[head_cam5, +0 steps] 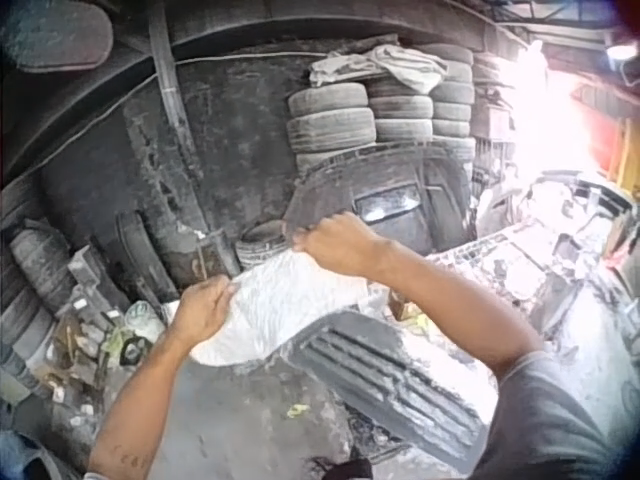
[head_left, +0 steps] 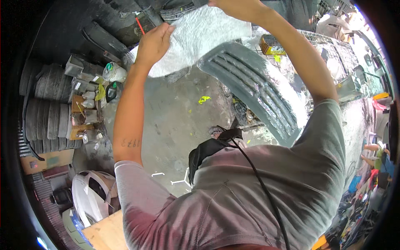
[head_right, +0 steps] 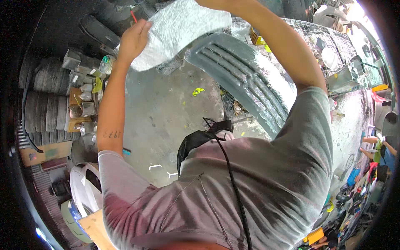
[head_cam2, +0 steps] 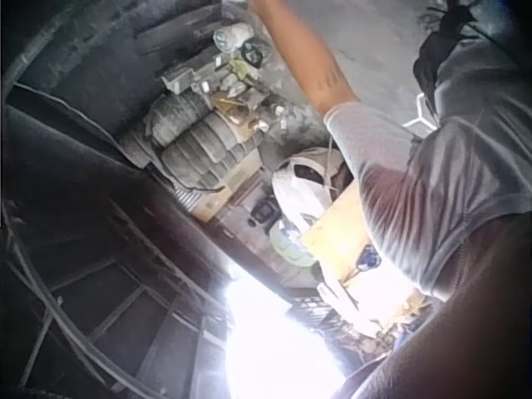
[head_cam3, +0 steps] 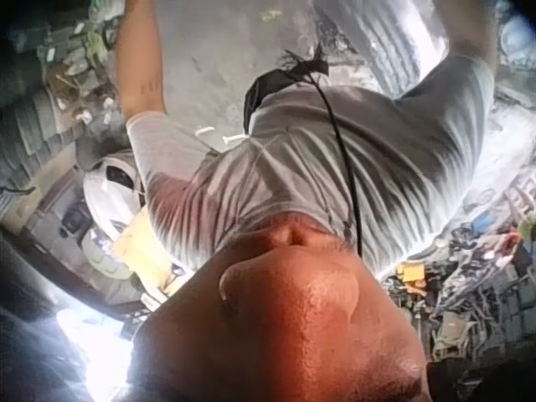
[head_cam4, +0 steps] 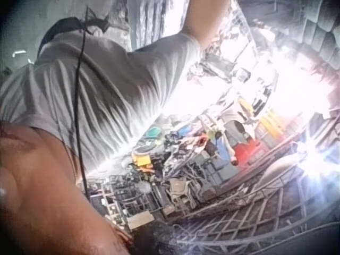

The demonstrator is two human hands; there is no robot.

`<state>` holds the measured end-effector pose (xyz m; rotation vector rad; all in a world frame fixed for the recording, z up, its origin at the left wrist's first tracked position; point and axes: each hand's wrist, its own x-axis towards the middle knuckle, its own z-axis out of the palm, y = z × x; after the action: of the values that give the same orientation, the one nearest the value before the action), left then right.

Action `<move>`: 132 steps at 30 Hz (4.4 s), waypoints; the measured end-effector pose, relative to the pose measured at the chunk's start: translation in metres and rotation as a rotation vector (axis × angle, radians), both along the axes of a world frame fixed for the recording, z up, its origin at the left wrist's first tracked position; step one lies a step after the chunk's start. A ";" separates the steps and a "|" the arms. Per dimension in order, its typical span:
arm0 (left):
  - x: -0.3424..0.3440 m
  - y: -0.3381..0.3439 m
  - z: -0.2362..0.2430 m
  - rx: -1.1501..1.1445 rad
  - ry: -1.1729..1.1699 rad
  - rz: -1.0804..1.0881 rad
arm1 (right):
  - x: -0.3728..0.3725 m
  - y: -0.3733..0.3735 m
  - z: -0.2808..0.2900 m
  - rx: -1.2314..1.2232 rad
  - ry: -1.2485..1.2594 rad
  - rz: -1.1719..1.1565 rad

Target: Repairing a car component by applying fiberglass sheets and resin.

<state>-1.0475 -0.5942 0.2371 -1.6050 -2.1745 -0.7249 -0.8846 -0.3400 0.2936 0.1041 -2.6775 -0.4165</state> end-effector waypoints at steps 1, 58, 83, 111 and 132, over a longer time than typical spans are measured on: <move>-0.009 0.002 -0.001 0.010 0.014 -0.026 | -0.005 0.009 -0.008 0.007 -0.005 -0.003; 0.038 0.397 -0.253 -0.388 -0.375 -0.263 | 0.344 0.163 -0.191 -0.322 0.880 -1.598; -0.057 0.398 -0.129 -0.354 -1.393 -0.857 | 0.069 0.143 -0.207 -1.305 0.884 -0.875; -0.069 0.369 -0.184 -0.586 -0.658 -1.335 | -0.001 -0.007 -0.224 -1.210 1.022 -1.295; -0.201 0.349 -0.198 -0.512 -1.597 -0.683 | 0.082 -0.421 -0.345 -0.777 1.799 -2.263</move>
<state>-1.2481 -0.2452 0.0392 -2.5226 -2.7741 -2.4830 -0.8027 -0.7614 -0.0516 -2.1117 -0.0254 0.1340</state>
